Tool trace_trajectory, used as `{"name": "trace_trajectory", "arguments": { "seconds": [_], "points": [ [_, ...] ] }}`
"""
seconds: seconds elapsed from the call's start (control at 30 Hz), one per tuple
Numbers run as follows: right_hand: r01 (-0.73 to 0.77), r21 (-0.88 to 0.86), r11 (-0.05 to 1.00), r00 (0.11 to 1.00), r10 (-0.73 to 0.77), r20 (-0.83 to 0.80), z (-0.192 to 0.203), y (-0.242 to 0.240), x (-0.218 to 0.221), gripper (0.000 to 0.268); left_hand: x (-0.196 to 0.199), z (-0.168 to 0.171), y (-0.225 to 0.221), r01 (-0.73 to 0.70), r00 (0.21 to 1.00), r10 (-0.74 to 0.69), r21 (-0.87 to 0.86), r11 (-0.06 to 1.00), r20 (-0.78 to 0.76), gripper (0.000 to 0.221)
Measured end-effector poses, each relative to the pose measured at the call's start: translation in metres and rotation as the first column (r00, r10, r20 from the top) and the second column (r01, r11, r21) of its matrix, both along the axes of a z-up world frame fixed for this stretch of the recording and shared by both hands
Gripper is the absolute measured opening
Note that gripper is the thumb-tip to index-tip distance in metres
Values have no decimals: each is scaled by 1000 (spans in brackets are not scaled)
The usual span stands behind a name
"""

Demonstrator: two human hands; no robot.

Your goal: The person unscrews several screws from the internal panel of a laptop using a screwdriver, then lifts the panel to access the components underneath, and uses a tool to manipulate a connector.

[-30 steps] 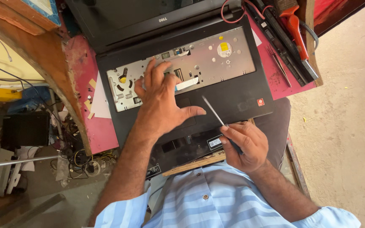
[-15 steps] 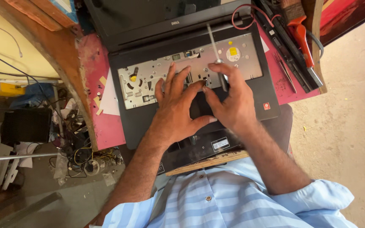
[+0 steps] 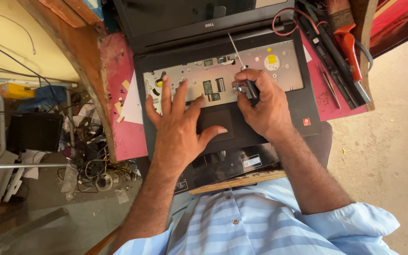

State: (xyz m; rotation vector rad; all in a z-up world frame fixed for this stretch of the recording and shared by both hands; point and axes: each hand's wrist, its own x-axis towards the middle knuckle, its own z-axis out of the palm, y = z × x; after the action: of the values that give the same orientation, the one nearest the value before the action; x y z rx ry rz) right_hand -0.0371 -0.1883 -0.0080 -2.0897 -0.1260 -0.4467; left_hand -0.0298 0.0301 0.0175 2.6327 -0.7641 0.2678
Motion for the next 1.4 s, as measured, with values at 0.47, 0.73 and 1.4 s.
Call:
{"name": "trace_trajectory", "arguments": {
  "seconds": [0.47, 0.73, 1.4],
  "points": [
    [-4, 2, 1000, 1000, 4, 19, 4, 1, -1, 36, 0, -6, -12, 13, 1000, -13, 48, 999, 14, 85],
    [-10, -81, 997, 1000, 12, 19, 9, 2, 0, 38, 1, 6, -13, 34, 999, -34, 118, 992, 1, 95],
    [359, 381, 852, 892, -433, 130, 10, -108, -130, 9, -14, 63, 84, -53, 992, 82, -269, 962, 98, 64]
  ]
}}
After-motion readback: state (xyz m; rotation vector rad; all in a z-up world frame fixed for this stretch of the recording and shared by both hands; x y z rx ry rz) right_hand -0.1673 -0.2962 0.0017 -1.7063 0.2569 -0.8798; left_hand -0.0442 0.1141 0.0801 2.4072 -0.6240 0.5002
